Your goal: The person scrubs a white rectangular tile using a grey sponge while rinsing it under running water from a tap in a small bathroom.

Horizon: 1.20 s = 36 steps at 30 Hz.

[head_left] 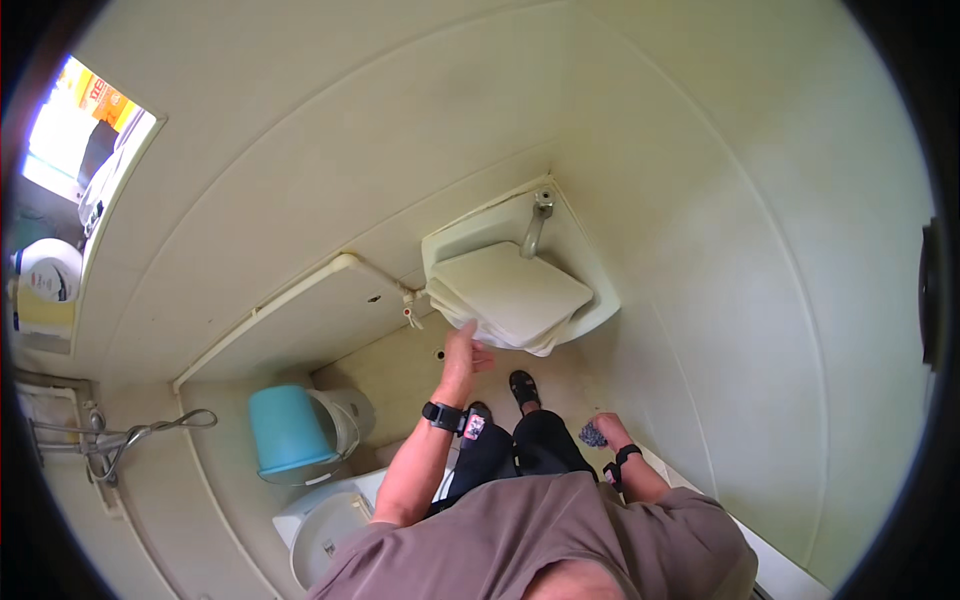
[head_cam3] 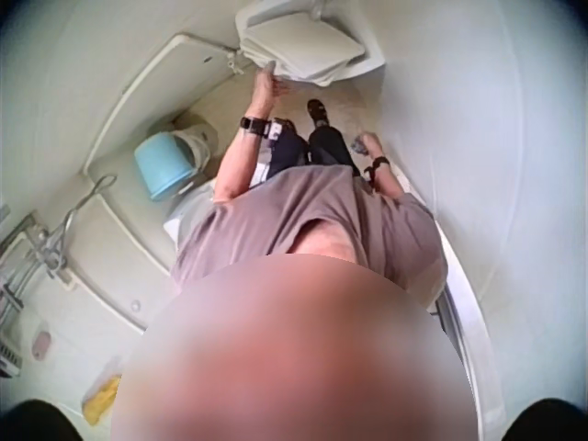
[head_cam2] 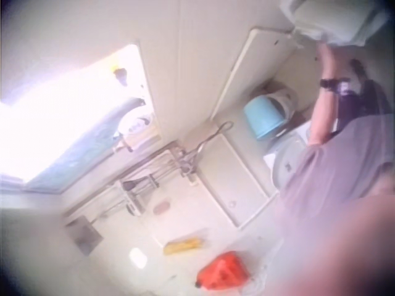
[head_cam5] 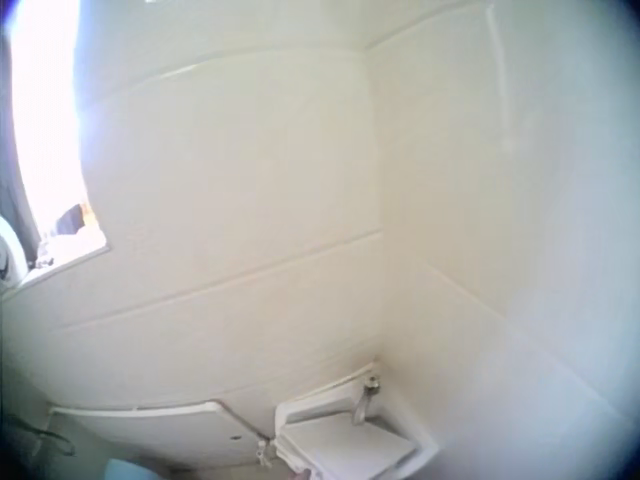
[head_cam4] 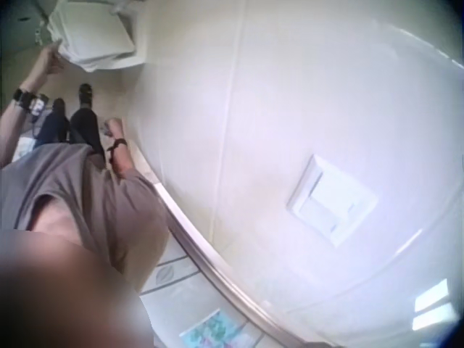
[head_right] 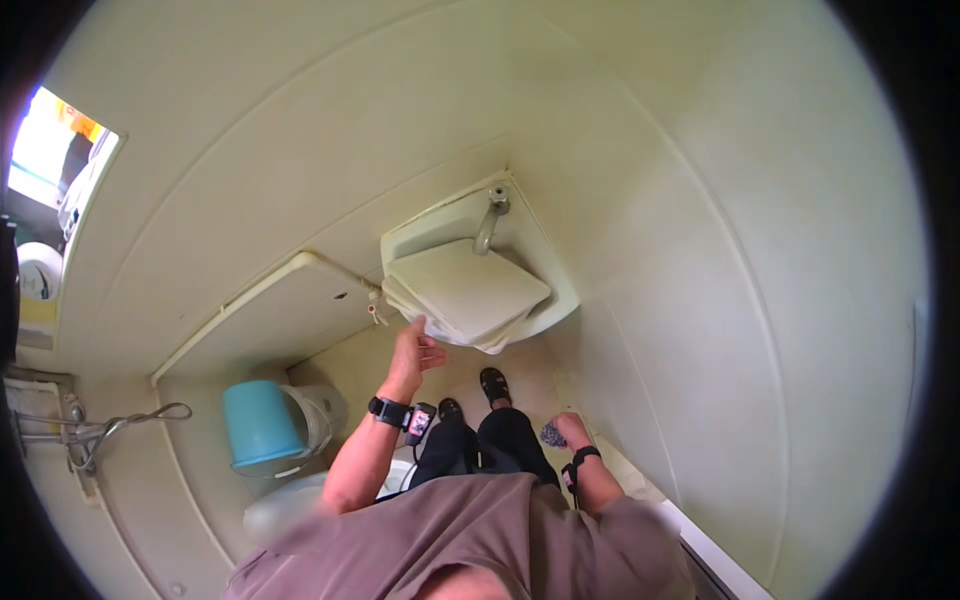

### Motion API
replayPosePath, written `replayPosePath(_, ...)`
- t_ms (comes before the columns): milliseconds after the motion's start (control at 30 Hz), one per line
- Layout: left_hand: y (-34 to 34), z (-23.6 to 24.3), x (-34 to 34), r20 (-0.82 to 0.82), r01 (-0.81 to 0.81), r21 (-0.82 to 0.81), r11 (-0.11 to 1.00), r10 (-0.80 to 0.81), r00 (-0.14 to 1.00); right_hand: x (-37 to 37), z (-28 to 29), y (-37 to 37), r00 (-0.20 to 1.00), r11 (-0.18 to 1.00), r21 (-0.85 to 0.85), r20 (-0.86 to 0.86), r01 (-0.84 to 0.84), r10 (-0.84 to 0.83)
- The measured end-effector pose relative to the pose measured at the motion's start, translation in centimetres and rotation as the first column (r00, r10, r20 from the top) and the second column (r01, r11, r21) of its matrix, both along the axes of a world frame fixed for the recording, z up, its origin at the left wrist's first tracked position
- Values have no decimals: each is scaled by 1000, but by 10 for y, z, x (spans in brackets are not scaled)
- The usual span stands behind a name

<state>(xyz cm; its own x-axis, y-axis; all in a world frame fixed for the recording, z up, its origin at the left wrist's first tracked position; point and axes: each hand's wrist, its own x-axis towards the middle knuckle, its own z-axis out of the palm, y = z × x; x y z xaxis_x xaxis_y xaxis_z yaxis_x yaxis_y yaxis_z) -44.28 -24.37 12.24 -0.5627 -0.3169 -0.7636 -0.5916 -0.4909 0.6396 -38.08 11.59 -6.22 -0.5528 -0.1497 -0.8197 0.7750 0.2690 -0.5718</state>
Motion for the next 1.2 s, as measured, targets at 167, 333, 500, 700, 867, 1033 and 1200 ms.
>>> replayPosePath(167,6,16,-22,128,-192,390,900,154,980,41,12,37,993,995,63,83,83,-88)
replayPosePath(333,24,-22,-60,-120,-138,406,903,203,972,94,21,38,954,960,126,136,250,-267)
replayPosePath(500,-1,-120,-59,-337,-190,-127,974,138,931,141,32,18,970,964,111,7,240,-242)
replayPosePath(700,-10,-73,-17,-321,148,-729,668,-525,788,208,18,45,949,961,84,-203,262,-241)
replayPosePath(867,-15,7,28,-344,-213,280,936,305,888,165,106,40,780,926,-23,-532,378,-331)
replayPosePath(1033,-25,24,87,-418,-197,272,942,300,857,116,215,61,783,951,-18,-563,309,-265)
replayPosePath(1200,-49,-28,99,-446,-264,290,920,374,813,57,299,58,491,999,15,-871,37,-5)
